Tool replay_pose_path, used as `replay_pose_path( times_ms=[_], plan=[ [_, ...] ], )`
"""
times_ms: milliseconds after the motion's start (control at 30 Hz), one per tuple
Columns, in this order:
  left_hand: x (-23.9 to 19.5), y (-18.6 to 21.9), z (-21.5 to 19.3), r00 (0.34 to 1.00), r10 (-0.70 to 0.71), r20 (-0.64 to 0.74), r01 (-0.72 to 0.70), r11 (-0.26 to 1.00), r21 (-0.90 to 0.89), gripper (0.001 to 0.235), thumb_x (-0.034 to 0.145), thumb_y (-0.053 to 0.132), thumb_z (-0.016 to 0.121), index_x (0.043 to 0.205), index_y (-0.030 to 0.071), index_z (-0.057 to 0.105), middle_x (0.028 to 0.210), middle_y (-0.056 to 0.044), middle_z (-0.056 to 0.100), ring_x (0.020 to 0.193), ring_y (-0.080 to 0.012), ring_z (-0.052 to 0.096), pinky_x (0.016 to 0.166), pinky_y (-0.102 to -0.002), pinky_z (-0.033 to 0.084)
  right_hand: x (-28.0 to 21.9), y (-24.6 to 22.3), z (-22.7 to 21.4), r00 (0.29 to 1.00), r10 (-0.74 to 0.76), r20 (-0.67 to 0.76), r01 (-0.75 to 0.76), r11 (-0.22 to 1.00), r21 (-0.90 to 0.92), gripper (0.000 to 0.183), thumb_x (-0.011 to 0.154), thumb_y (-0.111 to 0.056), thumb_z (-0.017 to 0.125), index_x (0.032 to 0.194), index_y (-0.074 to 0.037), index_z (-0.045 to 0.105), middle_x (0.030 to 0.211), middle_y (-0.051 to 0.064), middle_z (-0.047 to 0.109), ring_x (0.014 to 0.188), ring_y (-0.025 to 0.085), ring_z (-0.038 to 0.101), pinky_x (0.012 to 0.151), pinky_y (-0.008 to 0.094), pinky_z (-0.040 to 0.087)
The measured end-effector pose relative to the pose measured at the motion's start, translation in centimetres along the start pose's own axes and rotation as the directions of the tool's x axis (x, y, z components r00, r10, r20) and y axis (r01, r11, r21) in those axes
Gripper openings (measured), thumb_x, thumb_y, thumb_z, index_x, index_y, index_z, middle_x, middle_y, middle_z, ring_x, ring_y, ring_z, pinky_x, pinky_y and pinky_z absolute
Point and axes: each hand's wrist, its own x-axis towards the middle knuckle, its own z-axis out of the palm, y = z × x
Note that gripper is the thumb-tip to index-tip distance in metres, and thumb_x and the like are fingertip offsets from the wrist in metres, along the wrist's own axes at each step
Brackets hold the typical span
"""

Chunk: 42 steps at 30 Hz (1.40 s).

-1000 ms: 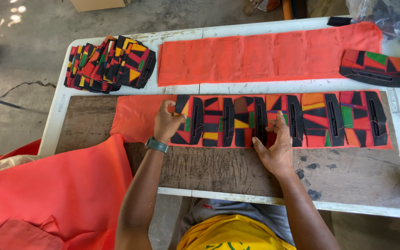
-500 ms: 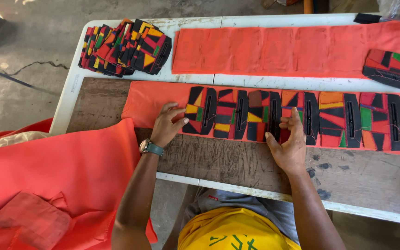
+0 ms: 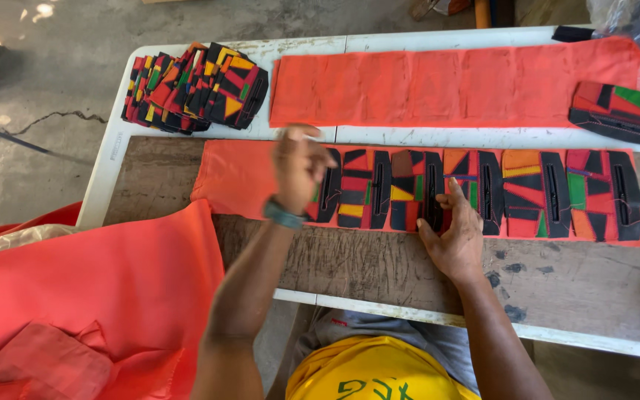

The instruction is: The person assembles small patterned fabric pouches by applying adhesive from a small jar to the edges and pressing them onto a long orange fabric strip. The person repeatedly picks up pouches, applies adhesive, and secures them in a row along the strip.

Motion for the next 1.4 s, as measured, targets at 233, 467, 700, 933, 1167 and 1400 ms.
replay_pose_path(
  times_ms=[233,467,700,933,1167,1400],
  plan=[
    [-4.3,-4.5,1.9,0.989,-0.141,0.036,0.141,0.990,0.004,0.048,0.109,0.049,0.051,0.102,0.004,0.065,0.068,-0.007,0.066,0.061,-0.0121,0.072,0.038,-0.022,0.036,0.0,0.1,-0.3,1.000,-0.021,0.011,0.021,1.000,0.012,0.095,0.077,-0.017,0.084,0.157,-0.001,0.034,0.124,0.013,0.065,0.116,0.030,0.061,0.101,0.047,0.043],
    [-5.6,-4.1,-1.0,0.990,-0.100,-0.096,0.104,0.994,0.030,0.051,0.107,0.051,0.049,0.102,0.004,0.067,0.065,-0.007,0.067,0.059,-0.0111,0.070,0.039,-0.022,0.038,0.5,-0.6,-0.3,0.996,0.037,0.082,-0.031,0.997,-0.065,0.094,0.077,-0.019,0.082,0.157,-0.003,0.035,0.133,0.011,0.065,0.119,0.031,0.059,0.104,0.049,0.039],
    [-6.3,-3.1,-5.3,0.960,-0.177,-0.215,0.192,0.980,0.048,0.050,0.106,0.050,0.049,0.100,0.003,0.065,0.064,-0.008,0.067,0.047,-0.0071,0.056,0.039,-0.022,0.034,0.4,-1.4,-0.3,0.996,0.036,0.080,-0.029,0.996,-0.080,0.094,0.079,-0.021,0.079,0.159,-0.005,0.033,0.137,0.009,0.065,0.120,0.032,0.058,0.106,0.051,0.038],
    [-5.8,-4.1,-6.3,0.919,-0.300,-0.255,0.312,0.950,0.008,0.055,0.103,0.054,0.054,0.099,0.001,0.065,0.064,-0.012,0.067,0.046,-0.0096,0.055,0.039,-0.023,0.033,0.3,-1.3,-0.1,0.996,0.045,0.082,-0.035,0.992,-0.124,0.093,0.079,-0.022,0.080,0.158,-0.005,0.035,0.135,0.010,0.065,0.118,0.035,0.057,0.106,0.050,0.038],
    [-1.1,-6.7,-7.5,0.872,-0.385,-0.303,0.409,0.912,0.019,0.057,0.102,0.056,0.057,0.103,-0.001,0.063,0.075,-0.009,0.067,0.058,-0.0135,0.068,0.039,-0.026,0.034,0.6,-1.1,0.0,0.996,0.060,0.060,-0.055,0.994,-0.092,0.092,0.078,-0.022,0.079,0.157,-0.004,0.035,0.134,0.009,0.066,0.117,0.033,0.059,0.106,0.051,0.038],
    [5.4,-10.6,-8.7,0.863,-0.476,-0.166,0.453,0.877,-0.161,0.049,0.099,0.052,0.051,0.109,0.005,0.060,0.066,-0.013,0.064,0.047,-0.0151,0.058,0.037,-0.025,0.033,1.0,-1.2,0.0,0.995,0.066,0.078,-0.056,0.990,-0.127,0.092,0.076,-0.022,0.080,0.155,-0.005,0.036,0.134,0.008,0.066,0.117,0.033,0.058,0.105,0.049,0.038]
  ],
)
